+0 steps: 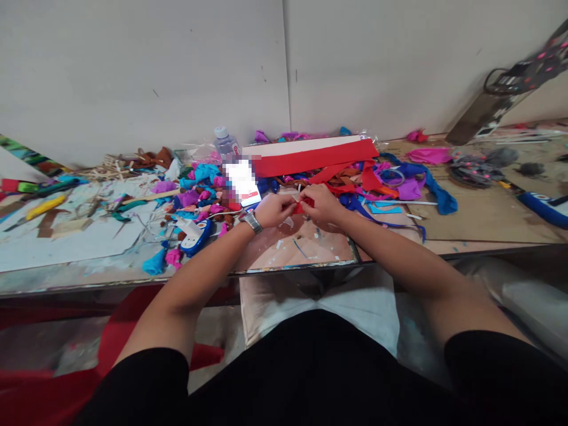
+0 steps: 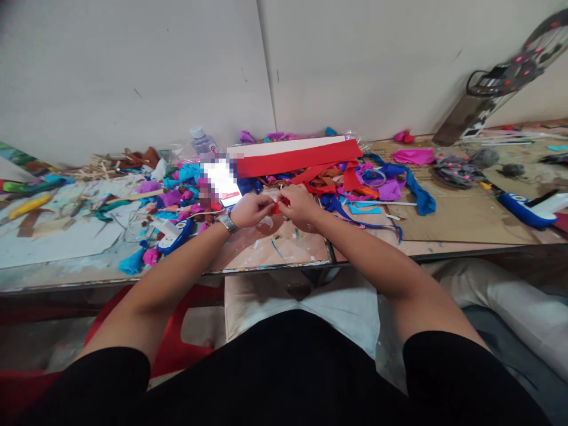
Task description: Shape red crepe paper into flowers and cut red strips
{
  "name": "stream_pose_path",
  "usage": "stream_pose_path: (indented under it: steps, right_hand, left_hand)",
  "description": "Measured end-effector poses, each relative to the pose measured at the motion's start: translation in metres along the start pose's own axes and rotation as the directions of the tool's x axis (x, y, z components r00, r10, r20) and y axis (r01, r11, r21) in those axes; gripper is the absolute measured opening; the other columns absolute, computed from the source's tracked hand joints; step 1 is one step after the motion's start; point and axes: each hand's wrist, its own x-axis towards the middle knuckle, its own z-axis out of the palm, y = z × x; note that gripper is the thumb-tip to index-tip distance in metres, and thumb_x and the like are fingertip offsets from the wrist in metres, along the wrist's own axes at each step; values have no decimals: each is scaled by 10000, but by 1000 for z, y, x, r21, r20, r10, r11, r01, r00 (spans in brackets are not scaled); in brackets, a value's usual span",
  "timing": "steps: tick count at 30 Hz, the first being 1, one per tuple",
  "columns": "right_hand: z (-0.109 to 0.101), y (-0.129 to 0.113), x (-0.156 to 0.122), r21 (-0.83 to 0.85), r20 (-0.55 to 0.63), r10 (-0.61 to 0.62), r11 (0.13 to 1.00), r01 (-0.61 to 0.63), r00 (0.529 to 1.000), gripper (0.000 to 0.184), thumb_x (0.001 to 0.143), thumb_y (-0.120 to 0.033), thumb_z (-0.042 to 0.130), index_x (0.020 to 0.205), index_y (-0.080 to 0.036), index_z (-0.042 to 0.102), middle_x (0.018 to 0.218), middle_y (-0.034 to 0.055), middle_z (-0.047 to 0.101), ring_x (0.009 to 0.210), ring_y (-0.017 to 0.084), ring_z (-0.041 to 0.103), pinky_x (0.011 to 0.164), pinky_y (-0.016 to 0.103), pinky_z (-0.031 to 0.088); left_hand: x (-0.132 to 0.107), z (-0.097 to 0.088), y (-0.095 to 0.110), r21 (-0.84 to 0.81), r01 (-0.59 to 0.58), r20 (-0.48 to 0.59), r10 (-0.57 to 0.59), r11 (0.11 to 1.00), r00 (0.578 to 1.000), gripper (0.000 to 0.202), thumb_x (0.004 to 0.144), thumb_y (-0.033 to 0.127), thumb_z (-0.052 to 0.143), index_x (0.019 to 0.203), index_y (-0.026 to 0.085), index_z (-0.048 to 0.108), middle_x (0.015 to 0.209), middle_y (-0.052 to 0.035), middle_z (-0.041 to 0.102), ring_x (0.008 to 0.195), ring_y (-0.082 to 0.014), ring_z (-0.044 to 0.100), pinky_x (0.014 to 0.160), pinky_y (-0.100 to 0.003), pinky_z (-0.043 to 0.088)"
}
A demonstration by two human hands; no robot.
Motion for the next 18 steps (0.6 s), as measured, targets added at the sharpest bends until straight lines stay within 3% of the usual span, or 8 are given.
stream_pose_path:
  steps: [7, 14, 18]
  right_hand:
    - [-4, -1, 0, 2, 22, -26, 1000, 26, 999, 175, 921, -305, 616, 963, -190, 740, 988, 113, 790, 979, 293, 644, 917, 442, 364]
    - [-4, 1, 0, -22, -8, -14, 1000, 14, 1000, 165, 935, -308, 624, 951, -192, 740, 963, 110, 787, 959, 294, 648, 919, 446, 365]
    - [-5, 2, 0, -6, 5, -37, 999, 37, 999, 188, 929, -334, 651, 991, -202, 770, 995, 102, 804, 975, 298, 657, 908, 443, 366]
  left_hand:
    - [0, 1, -3, -6, -12, -8, 12, 1000, 1000, 348, 1023, 375, 499, 899, 194, 769, 726, -33, 721, 622, -152, 566, 637, -288, 331]
    - [0, -1, -2, -118, 40, 24, -37, 992, 999, 386, 1027, 423, 524, 872, 174, 774, 775, -53, 772, 646, -153, 630, 653, -268, 388]
    - [1, -1, -3, -91, 36, 27, -33, 995, 999, 377, 1020, 398, 526, 840, 168, 765, 717, -45, 746, 612, -144, 606, 629, -267, 368]
